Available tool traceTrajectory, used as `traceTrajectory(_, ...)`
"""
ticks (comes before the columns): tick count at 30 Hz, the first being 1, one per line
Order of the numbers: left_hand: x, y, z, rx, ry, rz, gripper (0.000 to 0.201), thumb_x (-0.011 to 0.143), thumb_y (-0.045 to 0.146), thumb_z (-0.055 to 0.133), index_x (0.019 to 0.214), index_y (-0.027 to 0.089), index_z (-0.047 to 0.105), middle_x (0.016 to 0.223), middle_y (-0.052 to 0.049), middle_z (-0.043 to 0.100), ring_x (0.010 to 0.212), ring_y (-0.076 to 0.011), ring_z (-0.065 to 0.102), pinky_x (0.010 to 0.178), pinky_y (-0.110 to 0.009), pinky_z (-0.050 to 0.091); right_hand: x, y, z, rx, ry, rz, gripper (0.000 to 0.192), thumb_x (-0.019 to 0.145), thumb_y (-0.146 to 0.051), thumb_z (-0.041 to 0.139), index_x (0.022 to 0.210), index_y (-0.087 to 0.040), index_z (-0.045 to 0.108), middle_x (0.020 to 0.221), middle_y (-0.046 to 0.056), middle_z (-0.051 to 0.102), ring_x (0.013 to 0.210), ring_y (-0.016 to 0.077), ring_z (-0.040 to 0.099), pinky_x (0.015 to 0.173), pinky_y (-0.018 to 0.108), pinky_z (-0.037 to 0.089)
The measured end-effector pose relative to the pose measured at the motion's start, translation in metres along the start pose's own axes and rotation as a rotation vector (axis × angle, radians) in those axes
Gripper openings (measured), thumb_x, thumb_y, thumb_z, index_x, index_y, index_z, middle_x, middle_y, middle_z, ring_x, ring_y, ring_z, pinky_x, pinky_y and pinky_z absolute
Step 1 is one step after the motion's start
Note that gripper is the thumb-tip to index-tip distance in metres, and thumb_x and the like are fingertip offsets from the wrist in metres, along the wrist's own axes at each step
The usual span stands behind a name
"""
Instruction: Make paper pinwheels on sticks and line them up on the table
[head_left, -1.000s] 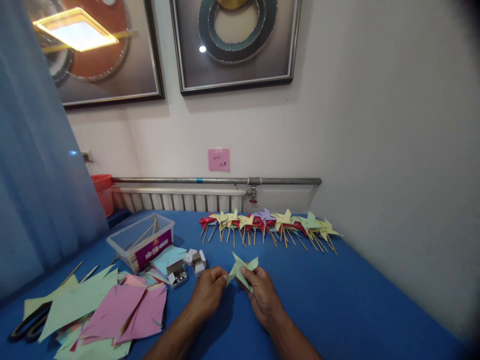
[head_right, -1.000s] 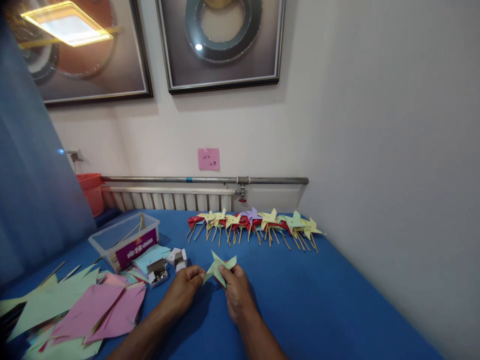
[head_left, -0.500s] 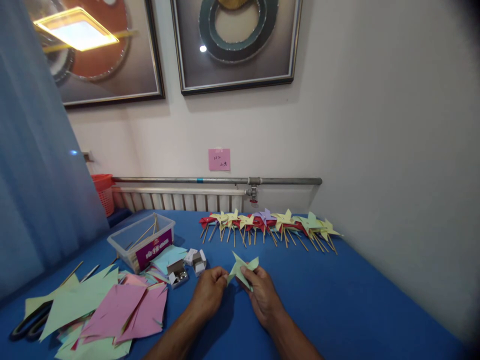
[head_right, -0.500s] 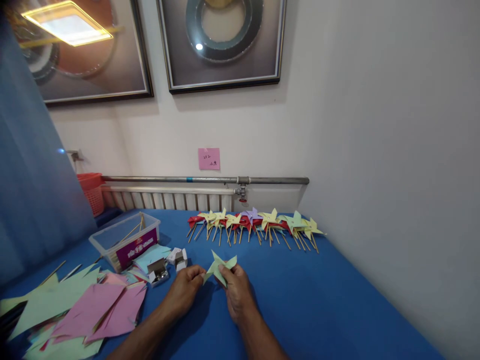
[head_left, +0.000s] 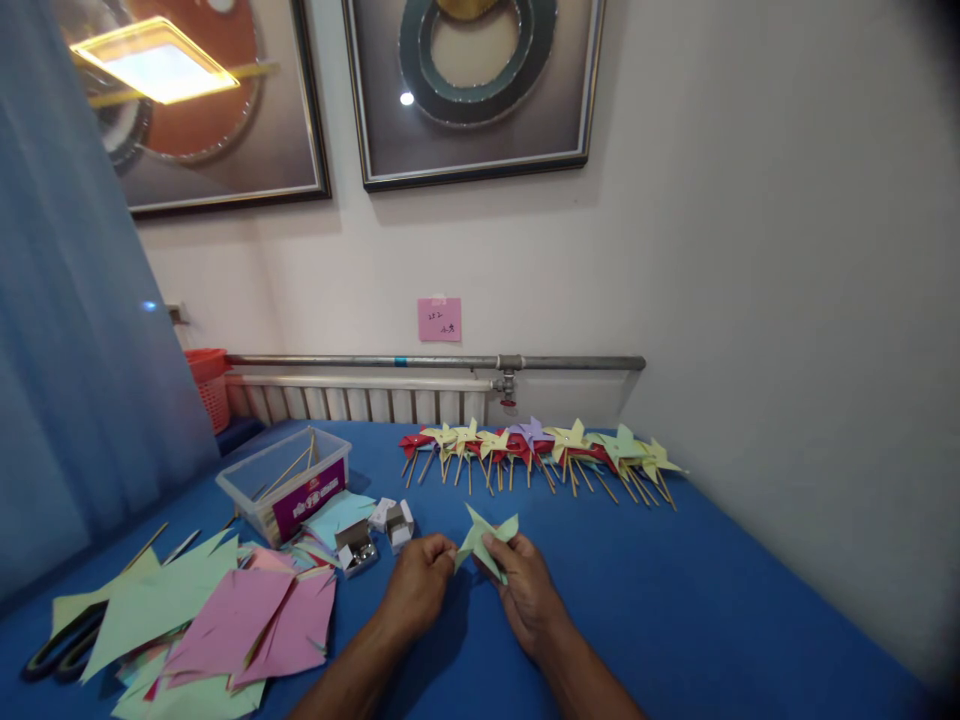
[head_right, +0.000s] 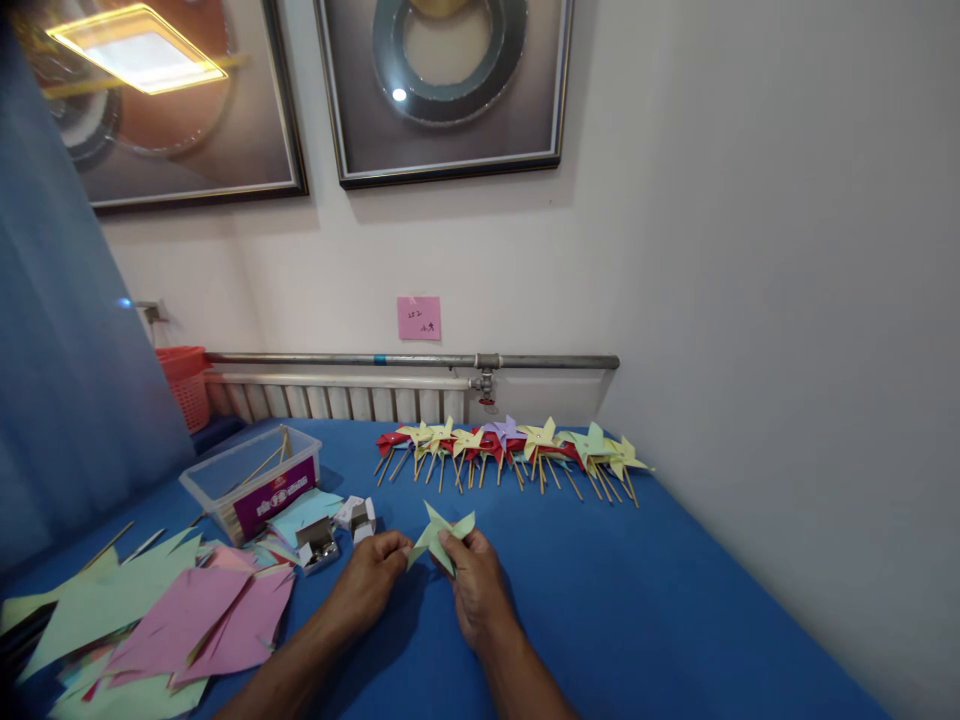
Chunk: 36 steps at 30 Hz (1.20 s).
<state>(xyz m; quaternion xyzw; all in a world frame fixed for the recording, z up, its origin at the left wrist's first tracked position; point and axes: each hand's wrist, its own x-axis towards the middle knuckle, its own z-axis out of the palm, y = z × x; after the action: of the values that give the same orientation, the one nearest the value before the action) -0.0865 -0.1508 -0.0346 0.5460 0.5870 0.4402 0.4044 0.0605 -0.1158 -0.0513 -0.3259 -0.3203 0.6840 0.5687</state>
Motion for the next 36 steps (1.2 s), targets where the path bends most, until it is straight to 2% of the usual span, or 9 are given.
traceTrajectory(9, 0.002, -0.008, 0.005, -0.034, -0.011, 0.007, 0.021, 0.084, 0.034, 0.054, 0.067, 0.022, 0.051, 0.057, 0.006, 0.039, 0.053, -0.012, 0.033, 0.053, -0.026, 0.024, 0.0, 0.0, 0.0, -0.005, 0.009, -0.01, 0.032, 0.056, -0.033, 0.093, 0.076, -0.021, 0.073, 0.079, 0.001, 0.077, 0.082, 0.0231, 0.071, 0.084, 0.034, 0.055)
traceTrajectory(15, 0.001, -0.006, 0.007, -0.006, 0.006, 0.005, 0.022, 0.083, 0.035, 0.056, 0.067, 0.021, 0.05, 0.058, 0.006, 0.039, 0.055, -0.0115, 0.033, 0.054, -0.025, 0.025, 0.003, 0.002, -0.001, -0.018, 0.001, -0.023, 0.03, 0.057, -0.035, 0.092, 0.077, -0.022, 0.074, 0.079, 0.002, 0.077, 0.081, 0.0252, 0.072, 0.079, 0.035, 0.055)
traceTrajectory(26, -0.001, -0.006, 0.011, -0.01, 0.013, 0.029, 0.024, 0.085, 0.038, 0.058, 0.069, 0.02, 0.054, 0.06, 0.005, 0.042, 0.058, -0.0123, 0.036, 0.056, -0.025, 0.027, 0.002, 0.003, -0.002, -0.019, 0.029, -0.024, 0.032, 0.059, -0.036, 0.09, 0.082, -0.023, 0.072, 0.092, 0.004, 0.08, 0.091, 0.0275, 0.074, 0.083, 0.036, 0.057)
traceTrajectory(30, -0.001, -0.005, 0.011, 0.003, 0.026, 0.053, 0.025, 0.085, 0.038, 0.058, 0.068, 0.02, 0.054, 0.06, 0.005, 0.042, 0.059, -0.0128, 0.036, 0.057, -0.025, 0.027, 0.001, 0.001, -0.001, -0.014, 0.043, -0.014, 0.037, 0.058, -0.036, 0.092, 0.086, -0.023, 0.072, 0.09, 0.004, 0.079, 0.088, 0.0258, 0.074, 0.082, 0.036, 0.057)
traceTrajectory(34, -0.001, -0.003, 0.01, -0.017, -0.012, 0.006, 0.026, 0.085, 0.042, 0.057, 0.07, 0.021, 0.053, 0.058, 0.007, 0.038, 0.056, -0.012, 0.033, 0.055, -0.025, 0.025, 0.002, 0.001, 0.0, 0.0, 0.046, -0.025, 0.038, 0.058, -0.036, 0.092, 0.087, -0.022, 0.072, 0.088, 0.004, 0.078, 0.085, 0.0249, 0.073, 0.08, 0.035, 0.057)
traceTrajectory(36, -0.002, -0.001, 0.007, 0.015, -0.001, 0.018, 0.022, 0.087, 0.039, 0.054, 0.074, 0.021, 0.055, 0.059, 0.006, 0.041, 0.055, -0.0126, 0.036, 0.056, -0.025, 0.027, 0.004, 0.002, -0.002, 0.01, 0.068, -0.042, 0.036, 0.058, -0.036, 0.091, 0.086, -0.022, 0.072, 0.085, 0.003, 0.077, 0.082, 0.0239, 0.072, 0.078, 0.035, 0.057)
